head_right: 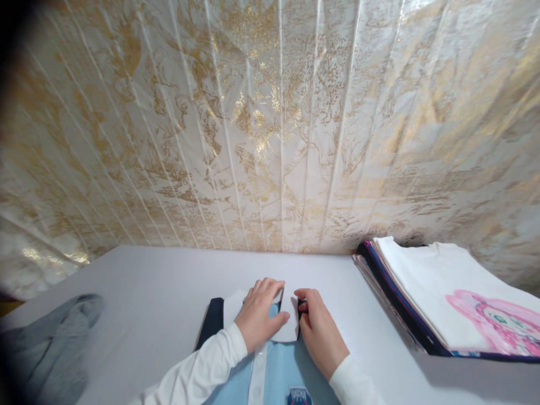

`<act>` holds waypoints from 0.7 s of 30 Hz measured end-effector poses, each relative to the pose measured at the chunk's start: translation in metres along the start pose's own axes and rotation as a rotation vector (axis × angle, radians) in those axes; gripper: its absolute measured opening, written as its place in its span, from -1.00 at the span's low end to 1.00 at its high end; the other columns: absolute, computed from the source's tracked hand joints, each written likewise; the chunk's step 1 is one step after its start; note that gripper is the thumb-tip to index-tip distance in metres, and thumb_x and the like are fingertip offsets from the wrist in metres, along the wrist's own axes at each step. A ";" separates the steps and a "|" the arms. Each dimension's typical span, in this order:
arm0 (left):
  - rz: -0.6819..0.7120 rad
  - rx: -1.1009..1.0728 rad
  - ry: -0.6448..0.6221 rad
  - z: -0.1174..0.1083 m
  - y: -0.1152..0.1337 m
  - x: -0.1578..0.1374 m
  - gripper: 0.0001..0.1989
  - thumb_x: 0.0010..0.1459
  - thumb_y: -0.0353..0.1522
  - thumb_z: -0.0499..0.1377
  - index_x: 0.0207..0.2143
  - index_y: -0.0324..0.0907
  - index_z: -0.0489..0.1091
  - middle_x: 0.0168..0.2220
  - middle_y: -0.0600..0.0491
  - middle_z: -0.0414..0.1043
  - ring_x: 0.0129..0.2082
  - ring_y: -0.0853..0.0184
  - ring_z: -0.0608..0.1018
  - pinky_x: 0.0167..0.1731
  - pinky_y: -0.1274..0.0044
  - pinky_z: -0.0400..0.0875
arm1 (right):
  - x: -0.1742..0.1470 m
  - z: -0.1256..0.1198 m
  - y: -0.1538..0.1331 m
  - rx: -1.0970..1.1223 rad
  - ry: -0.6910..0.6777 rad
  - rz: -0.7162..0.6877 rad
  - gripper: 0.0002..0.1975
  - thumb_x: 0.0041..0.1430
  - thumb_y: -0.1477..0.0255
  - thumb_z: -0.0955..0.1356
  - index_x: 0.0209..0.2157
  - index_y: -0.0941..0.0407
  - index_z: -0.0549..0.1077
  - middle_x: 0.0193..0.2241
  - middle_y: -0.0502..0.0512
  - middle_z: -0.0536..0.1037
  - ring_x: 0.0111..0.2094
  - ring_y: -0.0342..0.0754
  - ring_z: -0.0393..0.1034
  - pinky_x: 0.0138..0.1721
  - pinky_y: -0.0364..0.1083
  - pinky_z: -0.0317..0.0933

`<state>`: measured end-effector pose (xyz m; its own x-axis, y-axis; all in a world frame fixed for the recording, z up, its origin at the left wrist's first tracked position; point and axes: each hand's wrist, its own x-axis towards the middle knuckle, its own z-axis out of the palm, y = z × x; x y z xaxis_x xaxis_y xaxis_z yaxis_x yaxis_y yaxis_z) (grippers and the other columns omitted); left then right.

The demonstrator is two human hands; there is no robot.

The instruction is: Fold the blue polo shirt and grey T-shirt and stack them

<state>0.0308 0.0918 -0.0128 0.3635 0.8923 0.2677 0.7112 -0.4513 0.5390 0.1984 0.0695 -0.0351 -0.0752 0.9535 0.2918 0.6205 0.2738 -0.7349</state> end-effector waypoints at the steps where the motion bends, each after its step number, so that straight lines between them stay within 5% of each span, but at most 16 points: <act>1: -0.005 0.014 0.003 -0.012 -0.006 -0.002 -0.55 0.06 -0.38 0.19 0.04 -0.14 0.26 -0.04 -0.01 0.33 -0.04 0.15 0.34 -0.04 0.35 0.24 | -0.001 -0.004 -0.004 -0.008 -0.012 0.000 -0.65 0.01 0.53 0.15 -0.13 0.08 0.31 -0.22 0.10 0.44 -0.19 -0.04 0.40 -0.17 -0.02 0.32; 5: -0.048 0.073 0.045 -0.062 -0.031 -0.028 -0.59 0.15 -0.49 0.04 0.08 -0.16 0.22 0.05 -0.03 0.28 0.06 0.19 0.30 0.04 0.33 0.18 | -0.008 -0.017 -0.020 -0.070 -0.059 -0.114 -0.66 0.17 0.45 0.14 -0.02 0.04 0.28 -0.01 0.13 0.41 0.01 -0.02 0.33 -0.03 0.00 0.29; 8: -0.050 0.177 0.054 -0.077 -0.041 -0.067 -0.64 0.23 -0.46 -0.02 0.08 -0.17 0.24 0.10 -0.05 0.28 0.09 0.18 0.30 0.04 0.29 0.20 | -0.020 -0.008 -0.019 -0.238 -0.099 -0.270 -0.61 0.25 0.41 0.14 0.10 0.03 0.22 0.15 0.16 0.30 0.17 0.03 0.19 0.12 0.08 0.18; 14: 0.201 0.404 -0.086 -0.046 -0.037 -0.132 -0.44 0.31 -0.20 -0.01 0.28 -0.20 -0.04 0.31 -0.08 -0.04 0.27 0.18 0.10 0.14 0.30 0.14 | -0.054 0.013 -0.014 -0.589 -0.077 -0.474 -0.35 0.27 0.27 0.20 0.31 0.14 -0.09 0.30 0.25 0.00 0.29 0.12 -0.10 0.14 0.14 0.15; 21: 0.202 0.416 -0.159 -0.036 -0.036 -0.141 -0.36 0.31 -0.15 -0.02 0.32 -0.19 -0.17 0.34 -0.05 -0.20 0.32 0.18 -0.06 0.20 0.28 0.02 | -0.083 0.005 -0.017 -0.669 -0.226 -0.536 -0.30 0.26 0.19 0.21 0.32 0.11 -0.12 0.31 0.13 -0.02 0.31 0.10 -0.16 0.19 0.12 0.07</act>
<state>-0.0674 -0.0177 -0.0411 0.5834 0.7894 0.1911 0.7853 -0.6083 0.1152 0.1899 -0.0133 -0.0500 -0.5953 0.7395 0.3142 0.7787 0.6274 -0.0013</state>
